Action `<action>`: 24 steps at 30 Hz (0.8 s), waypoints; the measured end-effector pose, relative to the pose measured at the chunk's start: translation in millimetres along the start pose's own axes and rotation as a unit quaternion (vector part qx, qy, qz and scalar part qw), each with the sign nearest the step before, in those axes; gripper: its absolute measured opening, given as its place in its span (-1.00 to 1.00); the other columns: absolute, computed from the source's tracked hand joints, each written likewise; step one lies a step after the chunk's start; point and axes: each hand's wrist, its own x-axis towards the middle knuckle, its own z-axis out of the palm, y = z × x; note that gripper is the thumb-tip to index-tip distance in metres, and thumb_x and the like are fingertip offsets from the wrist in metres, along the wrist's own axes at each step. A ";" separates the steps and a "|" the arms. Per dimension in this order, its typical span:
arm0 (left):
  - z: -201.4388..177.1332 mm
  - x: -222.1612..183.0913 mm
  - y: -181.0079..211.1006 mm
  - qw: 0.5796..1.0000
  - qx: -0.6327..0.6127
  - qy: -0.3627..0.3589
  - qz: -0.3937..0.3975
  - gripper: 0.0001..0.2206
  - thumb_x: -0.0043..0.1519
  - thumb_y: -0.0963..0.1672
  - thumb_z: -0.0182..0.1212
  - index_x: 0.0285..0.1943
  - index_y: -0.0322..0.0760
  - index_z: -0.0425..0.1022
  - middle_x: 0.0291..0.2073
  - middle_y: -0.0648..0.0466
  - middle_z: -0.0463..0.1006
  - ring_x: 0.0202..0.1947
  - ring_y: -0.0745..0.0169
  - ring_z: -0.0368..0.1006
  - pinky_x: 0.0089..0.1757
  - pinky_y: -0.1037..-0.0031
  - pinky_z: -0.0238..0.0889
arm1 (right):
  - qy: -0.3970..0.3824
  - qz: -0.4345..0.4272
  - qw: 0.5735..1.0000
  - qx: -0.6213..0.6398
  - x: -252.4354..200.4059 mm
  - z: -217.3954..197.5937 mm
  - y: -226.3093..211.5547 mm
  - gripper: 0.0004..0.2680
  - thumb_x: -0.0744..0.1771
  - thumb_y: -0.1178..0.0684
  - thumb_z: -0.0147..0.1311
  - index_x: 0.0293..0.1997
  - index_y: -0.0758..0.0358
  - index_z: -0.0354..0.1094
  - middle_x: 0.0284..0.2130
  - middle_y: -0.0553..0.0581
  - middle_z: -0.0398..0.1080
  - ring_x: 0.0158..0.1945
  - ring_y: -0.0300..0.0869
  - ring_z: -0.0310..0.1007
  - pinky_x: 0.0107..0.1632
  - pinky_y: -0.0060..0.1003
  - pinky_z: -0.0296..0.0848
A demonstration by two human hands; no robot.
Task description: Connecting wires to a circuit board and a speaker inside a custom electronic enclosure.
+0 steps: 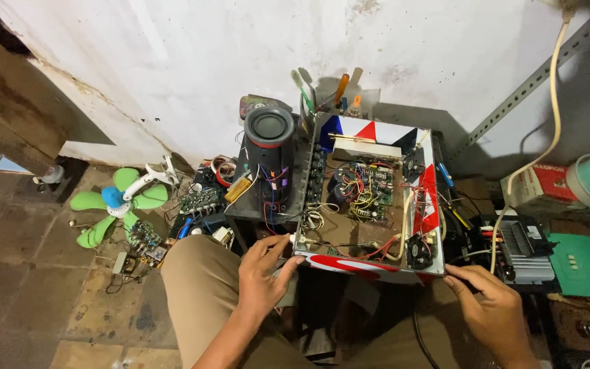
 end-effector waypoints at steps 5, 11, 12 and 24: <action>-0.7 0.2 -0.6 1.000 -0.026 0.000 -0.003 -0.62 0.05 -0.15 0.49 0.03 -0.45 0.62 -0.11 -0.06 0.63 -0.23 0.18 0.56 -0.19 0.46 0.45 | 0.004 0.011 1.000 0.013 -2.5 1.7 2.1 -0.82 0.23 0.29 0.23 -0.11 0.37 0.57 -0.26 0.11 0.60 -0.32 -0.19 0.55 -0.22 -0.38 0.48; -2.9 -0.1 1.1 0.999 -0.031 -0.005 -0.021 -0.62 0.06 -0.14 0.48 0.04 -0.45 0.62 -0.09 -0.05 0.63 -0.19 0.17 0.55 -0.16 0.45 0.44 | -0.004 0.016 1.000 -0.008 -4.0 3.3 3.3 -0.81 0.24 0.29 0.23 -0.09 0.35 0.57 -0.22 0.14 0.61 -0.30 -0.17 0.57 -0.21 -0.35 0.54; -3.2 0.1 1.0 0.999 -0.030 -0.006 -0.021 -0.61 0.06 -0.13 0.48 0.04 -0.45 0.62 -0.10 -0.05 0.64 -0.20 0.18 0.54 -0.17 0.45 0.44 | 0.000 0.016 1.000 -0.001 -5.0 3.4 1.3 -0.81 0.24 0.29 0.22 -0.09 0.37 0.57 -0.24 0.13 0.61 -0.31 -0.17 0.56 -0.21 -0.36 0.51; -3.3 -0.8 -0.3 0.999 -0.030 -0.015 -0.025 -0.61 0.08 -0.13 0.47 0.05 -0.46 0.61 -0.09 -0.05 0.63 -0.18 0.17 0.52 -0.16 0.45 0.42 | 0.001 0.019 1.000 0.011 -6.9 1.8 -5.5 -0.82 0.25 0.28 0.20 -0.09 0.38 0.56 -0.23 0.11 0.61 -0.32 -0.19 0.55 -0.25 -0.38 0.50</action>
